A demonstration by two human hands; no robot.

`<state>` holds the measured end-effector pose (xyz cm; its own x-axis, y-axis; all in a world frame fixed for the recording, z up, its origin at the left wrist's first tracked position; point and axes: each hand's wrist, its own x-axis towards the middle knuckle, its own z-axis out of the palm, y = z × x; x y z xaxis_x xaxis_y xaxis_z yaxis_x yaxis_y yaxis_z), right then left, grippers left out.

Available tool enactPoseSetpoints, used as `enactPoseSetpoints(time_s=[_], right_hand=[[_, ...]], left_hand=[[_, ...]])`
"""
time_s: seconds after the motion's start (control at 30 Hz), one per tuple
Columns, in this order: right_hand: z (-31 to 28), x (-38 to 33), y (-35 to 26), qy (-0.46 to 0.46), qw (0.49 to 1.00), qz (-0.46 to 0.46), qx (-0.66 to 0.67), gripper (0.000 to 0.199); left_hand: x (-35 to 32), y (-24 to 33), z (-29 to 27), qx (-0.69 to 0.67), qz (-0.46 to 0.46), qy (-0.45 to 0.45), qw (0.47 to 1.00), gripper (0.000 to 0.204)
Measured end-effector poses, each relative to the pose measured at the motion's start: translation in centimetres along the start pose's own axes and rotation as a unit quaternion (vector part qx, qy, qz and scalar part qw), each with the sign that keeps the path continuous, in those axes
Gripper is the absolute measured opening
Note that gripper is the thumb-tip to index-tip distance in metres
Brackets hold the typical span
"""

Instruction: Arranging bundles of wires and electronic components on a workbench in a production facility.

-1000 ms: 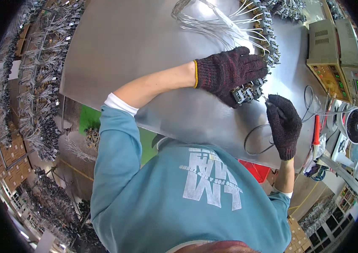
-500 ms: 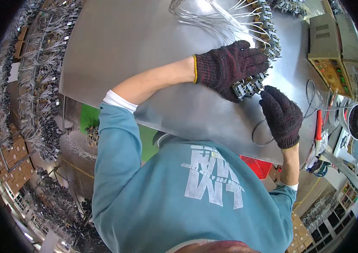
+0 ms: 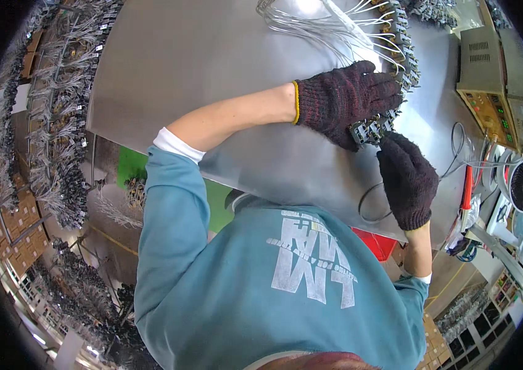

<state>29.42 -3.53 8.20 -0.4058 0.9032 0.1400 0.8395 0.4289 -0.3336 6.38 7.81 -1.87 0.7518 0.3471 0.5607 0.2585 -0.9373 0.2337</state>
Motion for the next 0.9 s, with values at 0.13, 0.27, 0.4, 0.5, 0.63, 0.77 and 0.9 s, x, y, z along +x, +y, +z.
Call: enactPoseSetpoints(time_s=[0.13,0.27,0.4,0.5,0.63,0.77,0.9], right_hand=[[-0.2,0.3,0.6,-0.039,0.994,-0.074,-0.069,0.035],[0.0,0.2,0.1,-0.038,0.992,-0.079,-0.087,0.034],[1.5,-0.7,-0.5,0.028,0.998,-0.001,0.052,0.033],[2.0,-0.9,-1.4,0.047,0.992,0.017,0.114,0.031],[1.6,-0.6,-2.3,-0.008,0.999,-0.043,-0.033,0.036],[1.4,-0.5,-1.8,-0.028,0.993,-0.085,-0.076,0.038],[0.2,0.1,-2.5,-0.054,0.997,-0.048,-0.041,0.035]], left_hand=[[0.0,0.2,-0.6,0.013,0.0,-0.018,1.0,0.102],[-0.1,0.0,-0.4,0.023,0.004,-0.002,1.0,0.099],[-0.3,-0.1,-0.4,0.003,0.004,-0.004,1.0,0.099],[-0.3,0.1,-0.5,0.007,0.001,-0.011,1.0,0.102],[-0.1,0.3,-0.4,0.009,-0.005,-0.025,1.0,0.106],[0.0,0.3,-0.6,0.024,-0.004,-0.043,0.999,0.109],[-0.2,0.2,-0.6,0.03,-0.001,-0.001,1.0,0.11]])
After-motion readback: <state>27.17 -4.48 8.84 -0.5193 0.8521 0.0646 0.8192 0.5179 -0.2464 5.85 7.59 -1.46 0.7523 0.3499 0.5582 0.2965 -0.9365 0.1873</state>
